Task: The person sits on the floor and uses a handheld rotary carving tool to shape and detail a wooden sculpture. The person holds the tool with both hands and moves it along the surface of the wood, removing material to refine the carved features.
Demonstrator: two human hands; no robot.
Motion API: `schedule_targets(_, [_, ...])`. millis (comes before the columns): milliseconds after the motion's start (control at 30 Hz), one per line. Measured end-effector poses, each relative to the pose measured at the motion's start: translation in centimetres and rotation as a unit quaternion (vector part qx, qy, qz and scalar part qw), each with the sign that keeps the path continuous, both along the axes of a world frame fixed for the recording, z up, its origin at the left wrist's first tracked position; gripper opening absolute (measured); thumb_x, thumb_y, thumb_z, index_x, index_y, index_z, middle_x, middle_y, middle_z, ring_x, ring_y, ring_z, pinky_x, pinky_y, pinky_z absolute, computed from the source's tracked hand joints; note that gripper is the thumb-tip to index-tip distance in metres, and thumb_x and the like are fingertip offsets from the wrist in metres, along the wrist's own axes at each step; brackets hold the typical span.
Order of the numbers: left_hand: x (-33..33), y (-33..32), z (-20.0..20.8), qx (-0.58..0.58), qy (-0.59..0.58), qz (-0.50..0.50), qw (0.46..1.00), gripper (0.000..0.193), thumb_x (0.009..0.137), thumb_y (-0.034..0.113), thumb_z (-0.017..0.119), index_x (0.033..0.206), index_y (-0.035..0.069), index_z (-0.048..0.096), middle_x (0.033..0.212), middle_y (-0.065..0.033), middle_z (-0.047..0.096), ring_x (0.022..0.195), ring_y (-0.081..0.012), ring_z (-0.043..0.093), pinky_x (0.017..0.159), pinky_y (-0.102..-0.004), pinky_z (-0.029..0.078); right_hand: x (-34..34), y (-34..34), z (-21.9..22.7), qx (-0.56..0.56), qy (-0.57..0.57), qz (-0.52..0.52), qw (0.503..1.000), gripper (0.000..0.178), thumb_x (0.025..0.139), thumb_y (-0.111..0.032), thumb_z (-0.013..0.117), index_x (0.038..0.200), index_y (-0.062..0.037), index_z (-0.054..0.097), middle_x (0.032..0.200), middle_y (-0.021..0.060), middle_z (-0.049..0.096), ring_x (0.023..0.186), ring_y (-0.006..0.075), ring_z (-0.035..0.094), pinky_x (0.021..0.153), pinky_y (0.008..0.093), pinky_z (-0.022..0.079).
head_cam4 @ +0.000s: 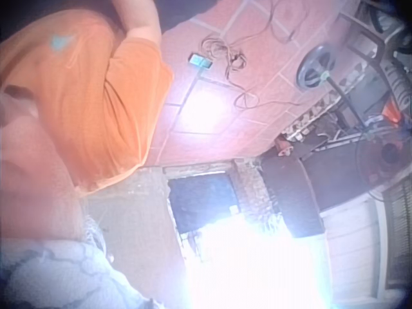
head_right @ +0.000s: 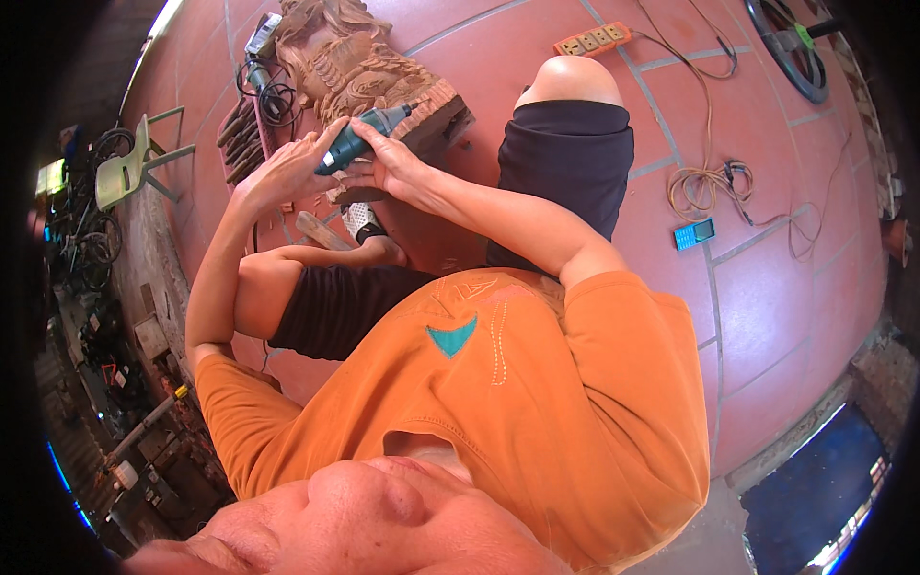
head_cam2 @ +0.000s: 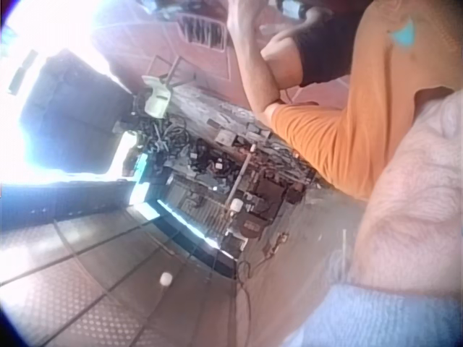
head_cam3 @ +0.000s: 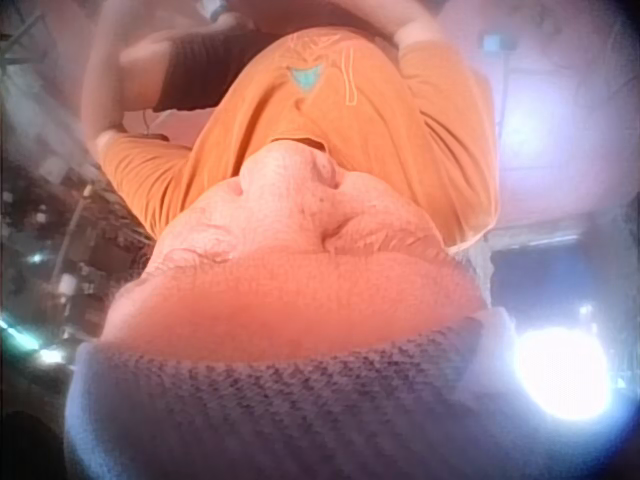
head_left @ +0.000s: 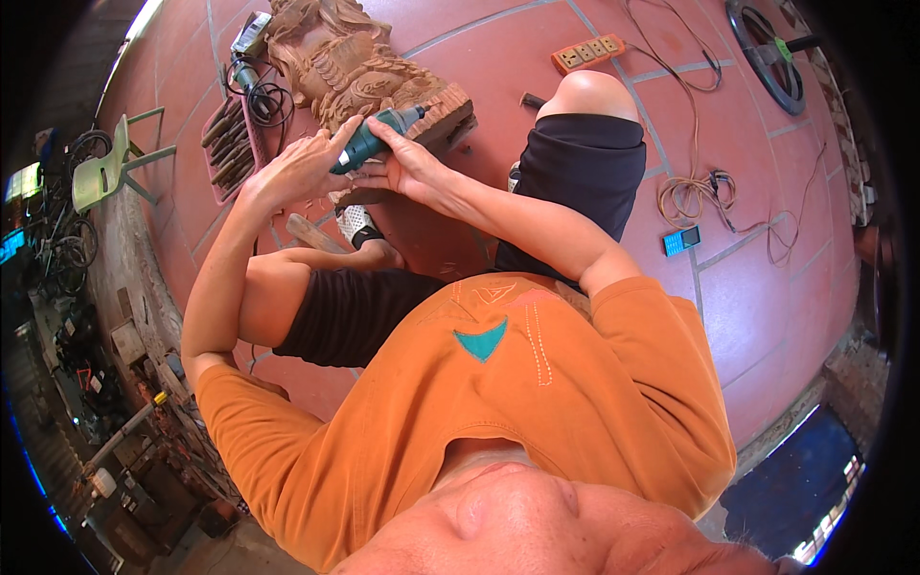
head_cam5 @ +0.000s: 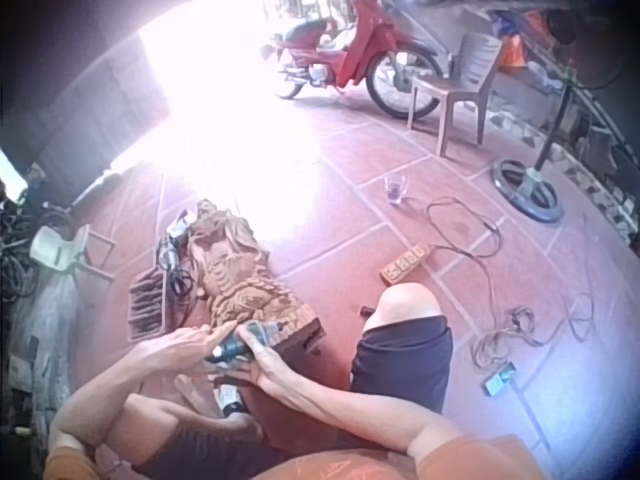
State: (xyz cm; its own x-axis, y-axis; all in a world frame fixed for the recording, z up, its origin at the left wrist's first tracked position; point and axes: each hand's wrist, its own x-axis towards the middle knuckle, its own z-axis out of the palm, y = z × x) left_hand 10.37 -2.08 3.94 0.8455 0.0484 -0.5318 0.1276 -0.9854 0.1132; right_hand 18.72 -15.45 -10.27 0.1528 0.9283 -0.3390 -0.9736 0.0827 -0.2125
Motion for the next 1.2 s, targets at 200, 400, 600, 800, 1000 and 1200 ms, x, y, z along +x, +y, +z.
schedule_targets(200, [0.3,-0.1,0.0,0.007,-0.007,0.009,1.0,0.091,0.084,0.029,0.072,0.154,0.007,0.018,0.106,-0.0282,0.059,0.096,-0.044,0.062,0.086,-0.0493,0.048,0.4,0.4,-0.3,0.001,-0.017,0.002,1.0,0.035,0.093,-0.041,0.068,0.115,-0.0159,0.058,0.107,0.0058,0.066,0.094,0.0305,0.068,0.084,0.0548,0.057])
schedule_targets(400, [0.2,0.2,-0.2,0.003,-0.027,-0.007,1.0,0.098,0.082,0.033,0.075,0.154,0.006,0.015,0.102,-0.0326,0.062,0.096,-0.0463,0.064,0.082,-0.0516,0.051,0.4,0.6,0.0,-0.006,-0.021,-0.004,1.0,0.037,0.092,-0.042,0.068,0.116,-0.0148,0.057,0.107,0.0071,0.066,0.096,0.0313,0.068,0.085,0.055,0.056])
schedule_targets(600, [0.4,-0.2,0.1,0.004,-0.001,0.003,1.0,0.093,0.085,0.033,0.073,0.154,0.007,0.017,0.105,-0.029,0.059,0.097,-0.0445,0.062,0.086,-0.0496,0.049,0.3,0.3,-0.1,-0.001,-0.022,0.002,1.0,0.036,0.093,-0.042,0.067,0.116,-0.0149,0.057,0.106,0.0072,0.066,0.095,0.0313,0.068,0.085,0.0538,0.057])
schedule_targets(800, [0.0,0.2,-0.4,0.002,0.0,-0.002,1.0,0.096,0.083,0.031,0.074,0.155,0.007,0.015,0.106,-0.0332,0.06,0.1,-0.0467,0.062,0.086,-0.0511,0.05,0.1,0.1,-0.2,-0.013,-0.017,0.014,1.0,0.035,0.093,-0.043,0.066,0.113,-0.0163,0.059,0.104,0.0065,0.068,0.089,0.0276,0.068,0.083,0.0508,0.058])
schedule_targets(1000, [-0.2,0.0,-0.4,-0.014,0.002,0.01,1.0,0.095,0.082,0.028,0.074,0.155,0.008,0.015,0.109,-0.0327,0.059,0.103,-0.0466,0.061,0.09,-0.0501,0.048,-0.2,-0.5,0.1,-0.012,-0.02,0.015,1.0,0.035,0.093,-0.045,0.065,0.112,-0.0165,0.059,0.102,0.0064,0.069,0.089,0.0257,0.069,0.082,0.0489,0.058])
schedule_targets(1200, [-0.2,-0.2,0.1,-0.038,-0.001,0.004,0.999,0.095,0.081,0.028,0.074,0.154,0.008,0.018,0.114,-0.0332,0.058,0.107,-0.0468,0.06,0.093,-0.05,0.047,-0.2,-0.9,0.2,-0.016,0.006,0.018,1.0,0.034,0.096,-0.039,0.063,0.119,-0.014,0.057,0.113,0.0103,0.068,0.102,0.0338,0.068,0.094,0.0547,0.053])
